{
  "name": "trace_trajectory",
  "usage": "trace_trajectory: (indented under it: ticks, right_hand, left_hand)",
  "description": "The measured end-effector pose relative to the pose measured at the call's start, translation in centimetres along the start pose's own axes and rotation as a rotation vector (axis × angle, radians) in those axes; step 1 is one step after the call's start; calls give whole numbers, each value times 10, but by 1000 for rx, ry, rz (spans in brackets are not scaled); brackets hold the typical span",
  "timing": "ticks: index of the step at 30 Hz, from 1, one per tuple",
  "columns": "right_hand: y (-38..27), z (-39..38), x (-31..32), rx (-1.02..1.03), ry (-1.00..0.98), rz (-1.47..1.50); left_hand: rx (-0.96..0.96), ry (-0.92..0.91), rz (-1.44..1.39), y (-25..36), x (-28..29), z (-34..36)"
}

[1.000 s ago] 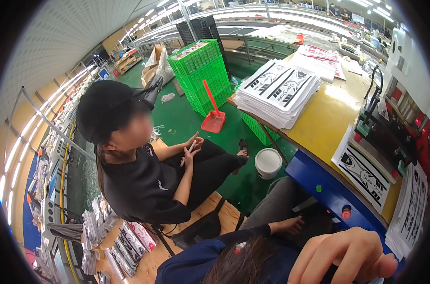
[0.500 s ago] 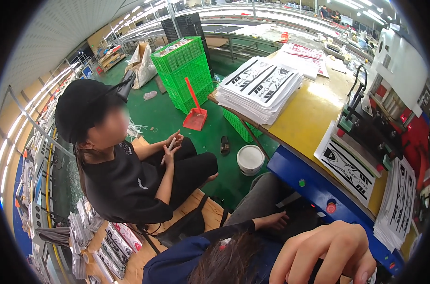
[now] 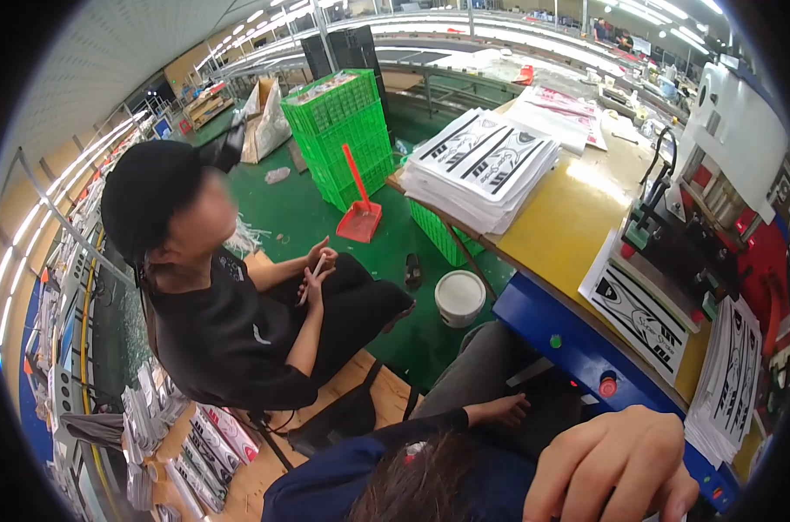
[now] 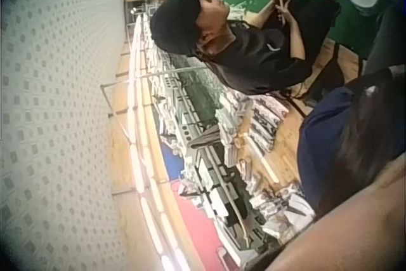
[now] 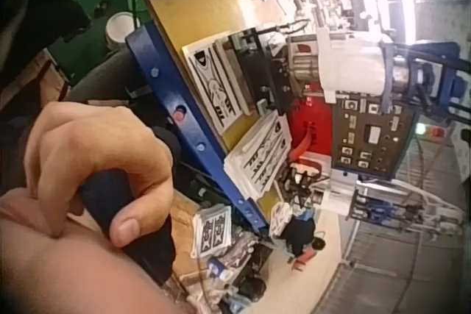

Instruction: The recorder operates a stamping machine to process large sheets of printed labels or decals.

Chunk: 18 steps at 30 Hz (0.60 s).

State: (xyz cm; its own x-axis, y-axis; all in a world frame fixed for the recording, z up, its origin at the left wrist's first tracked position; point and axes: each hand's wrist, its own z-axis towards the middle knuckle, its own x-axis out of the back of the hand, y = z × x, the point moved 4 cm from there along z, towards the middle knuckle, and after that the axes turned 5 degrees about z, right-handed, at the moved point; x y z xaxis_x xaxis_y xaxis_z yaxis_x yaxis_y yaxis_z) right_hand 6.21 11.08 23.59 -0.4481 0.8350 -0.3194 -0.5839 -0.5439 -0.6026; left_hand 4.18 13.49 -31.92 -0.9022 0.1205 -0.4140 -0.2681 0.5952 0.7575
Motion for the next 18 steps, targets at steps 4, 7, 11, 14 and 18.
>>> trace_trajectory:
  ticks: [4, 7, 11, 14, 18]
  right_hand:
    - [-6, 0, -1, -74, -32, -55]
    - [0, 1, 2, -35, -9, 3]
    - [-9, -1, 2, -48, 62, -25]
    - [-17, -7, 1, -21, -8, -134]
    - [-17, -4, 23, -18, -134, -268]
  left_hand:
    - [-15, -27, -3, -1, 1, 6]
    - [21, 14, -21, -5, 7, 0]
    - [16, -22, 20, 10, 0, 6]
    - [-21, -27, 63, 13, 2, 2]
    - [29, -41, -28, -6, 5, 7]
